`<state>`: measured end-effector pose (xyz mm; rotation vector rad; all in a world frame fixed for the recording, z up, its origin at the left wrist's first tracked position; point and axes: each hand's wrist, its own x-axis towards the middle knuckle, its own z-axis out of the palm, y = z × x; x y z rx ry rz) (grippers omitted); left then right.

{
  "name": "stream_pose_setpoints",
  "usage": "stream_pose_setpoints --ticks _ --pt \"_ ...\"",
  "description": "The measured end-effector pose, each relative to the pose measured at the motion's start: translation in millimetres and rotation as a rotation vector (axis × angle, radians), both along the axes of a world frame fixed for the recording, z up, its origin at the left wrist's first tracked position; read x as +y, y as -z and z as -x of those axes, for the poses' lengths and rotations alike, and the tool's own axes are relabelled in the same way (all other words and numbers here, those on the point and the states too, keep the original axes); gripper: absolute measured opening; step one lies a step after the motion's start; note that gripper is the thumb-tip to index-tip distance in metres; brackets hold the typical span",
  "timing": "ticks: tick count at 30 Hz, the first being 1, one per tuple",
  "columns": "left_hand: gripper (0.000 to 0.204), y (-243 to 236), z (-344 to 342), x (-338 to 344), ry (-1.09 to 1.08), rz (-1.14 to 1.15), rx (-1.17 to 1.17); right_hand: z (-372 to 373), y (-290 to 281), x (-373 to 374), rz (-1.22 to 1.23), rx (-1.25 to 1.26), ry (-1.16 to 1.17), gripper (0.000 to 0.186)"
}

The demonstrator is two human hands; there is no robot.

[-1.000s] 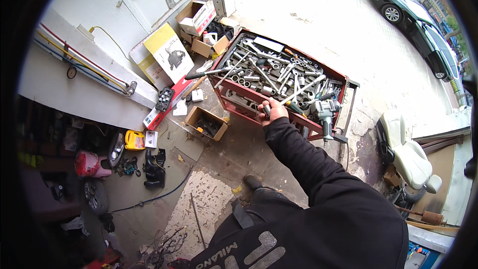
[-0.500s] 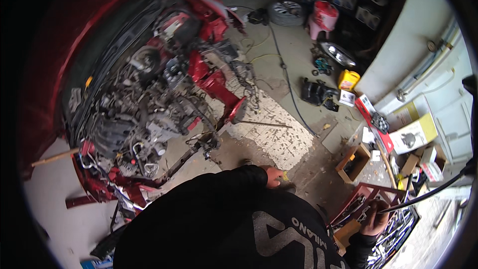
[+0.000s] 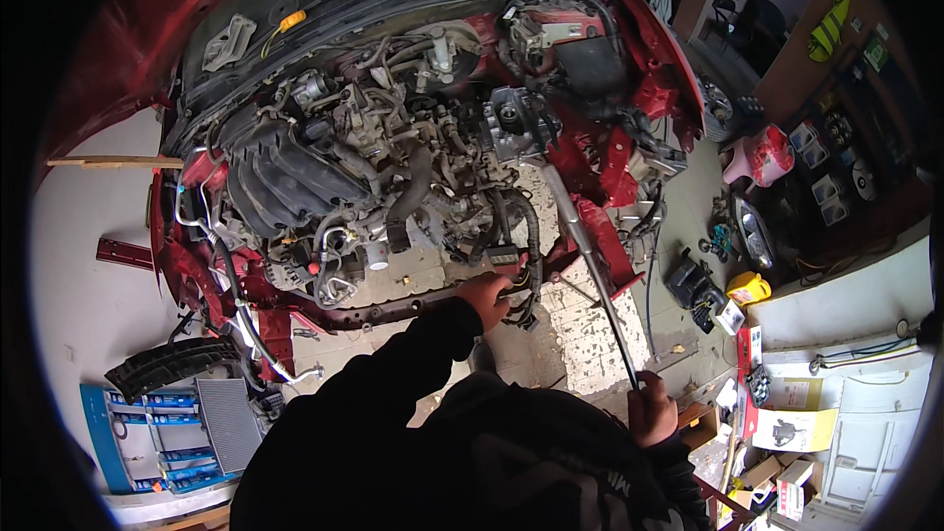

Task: The person works on a car engine with the hood open, using a ratchet and socket to tighten bolts on the engine block. They reach into the engine bay, adjust components, and retrieve tools from a nearby toolbox.

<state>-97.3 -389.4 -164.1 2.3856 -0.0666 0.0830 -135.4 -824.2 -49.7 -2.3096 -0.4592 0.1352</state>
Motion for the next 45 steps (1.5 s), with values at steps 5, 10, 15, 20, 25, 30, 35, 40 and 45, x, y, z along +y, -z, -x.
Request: stream_pose_setpoints --ticks 5,10,15,20,25,30,35,40,45 --pt "0.034 -52.5 -41.5 65.7 0.045 -0.150 -0.066 -83.7 2.7 140.8 -0.017 -0.172 -0.245 0.055" --pt "0.042 -74.5 -65.9 115.2 -0.068 -0.508 -0.191 -164.2 29.8 246.5 0.067 -0.221 -0.325 0.059" --pt "0.056 -44.8 -106.1 107.2 -0.064 -0.654 -0.006 -246.3 41.4 336.7 0.400 -0.065 -0.293 0.057" --pt "0.063 -27.9 -117.9 96.1 -0.143 -0.534 0.321 -294.8 40.8 350.0 0.430 -0.036 -0.348 0.062" --pt "0.071 -24.5 -105.1 100.0 -0.137 -0.449 0.605 -293.1 50.1 329.7 0.389 -0.053 -0.404 0.062" --pt "0.083 -17.7 -104.1 91.0 -0.157 -0.485 0.592 -289.3 62.8 327.9 0.455 -0.028 -0.421 0.063" --pt "0.088 -14.7 -111.5 86.5 -0.160 -0.515 0.654 -289.4 74.0 326.2 0.422 0.016 -0.434 0.062" --pt "0.089 -17.8 -109.7 84.2 -0.167 -0.520 0.647 -285.5 80.3 323.9 0.317 0.024 -0.405 0.061" --pt "0.089 -28.9 -107.4 84.2 -0.165 -0.489 0.635 -281.9 79.3 325.8 0.401 0.040 -0.360 0.057"
